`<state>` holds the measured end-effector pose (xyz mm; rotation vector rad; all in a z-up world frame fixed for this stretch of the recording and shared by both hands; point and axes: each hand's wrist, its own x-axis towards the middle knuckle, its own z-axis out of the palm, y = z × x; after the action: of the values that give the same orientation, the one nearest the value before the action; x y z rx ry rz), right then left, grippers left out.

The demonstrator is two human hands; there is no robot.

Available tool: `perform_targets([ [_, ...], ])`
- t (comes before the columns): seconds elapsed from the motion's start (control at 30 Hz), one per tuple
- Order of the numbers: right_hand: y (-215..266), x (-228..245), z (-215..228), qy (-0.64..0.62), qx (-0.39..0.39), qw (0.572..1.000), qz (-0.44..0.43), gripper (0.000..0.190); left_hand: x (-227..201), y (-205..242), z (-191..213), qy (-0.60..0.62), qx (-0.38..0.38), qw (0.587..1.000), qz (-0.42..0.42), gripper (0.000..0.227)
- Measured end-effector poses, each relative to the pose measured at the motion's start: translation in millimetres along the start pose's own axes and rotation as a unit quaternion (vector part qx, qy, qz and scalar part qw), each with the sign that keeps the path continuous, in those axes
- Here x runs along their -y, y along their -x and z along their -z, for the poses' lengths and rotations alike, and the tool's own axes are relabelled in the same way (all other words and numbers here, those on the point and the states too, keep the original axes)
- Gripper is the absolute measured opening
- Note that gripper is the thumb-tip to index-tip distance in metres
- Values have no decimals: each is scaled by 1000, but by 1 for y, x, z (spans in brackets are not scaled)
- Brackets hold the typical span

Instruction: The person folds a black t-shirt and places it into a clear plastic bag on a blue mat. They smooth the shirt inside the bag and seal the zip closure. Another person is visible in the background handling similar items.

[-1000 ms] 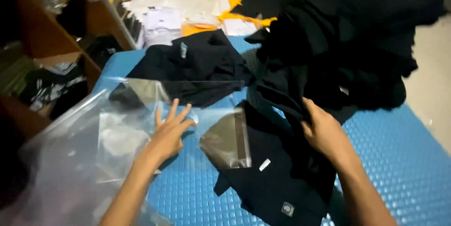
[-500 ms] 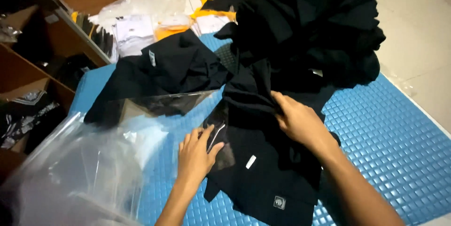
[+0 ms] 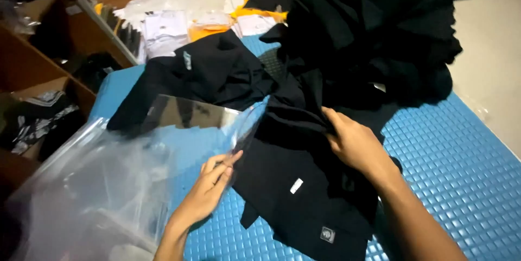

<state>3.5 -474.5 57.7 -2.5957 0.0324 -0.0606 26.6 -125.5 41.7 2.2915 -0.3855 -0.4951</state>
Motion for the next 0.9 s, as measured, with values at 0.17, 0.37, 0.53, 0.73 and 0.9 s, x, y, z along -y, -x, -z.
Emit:
perform_targets([
  [0.17, -2, -2, -1, -2, 3, 1000, -14, 67, 22, -9, 10, 149, -42, 988, -24, 56],
  [0.37, 2, 9, 7, -2, 10, 999, -51, 65, 7, -2, 9, 179, -8, 983, 31, 56],
  [0.53, -6, -25, -14, 15, -68, 993, 93, 69, -15, 11, 9, 169, 18, 985, 9, 68],
  [0.73, 6, 10, 14, -1, 100, 991, -87, 71, -66, 25, -5, -111, 164, 978, 64, 98],
  [0.9, 9, 7, 28, -24, -54, 996, -60, 54, -87, 21, -39, -276, 102, 953, 78, 119],
])
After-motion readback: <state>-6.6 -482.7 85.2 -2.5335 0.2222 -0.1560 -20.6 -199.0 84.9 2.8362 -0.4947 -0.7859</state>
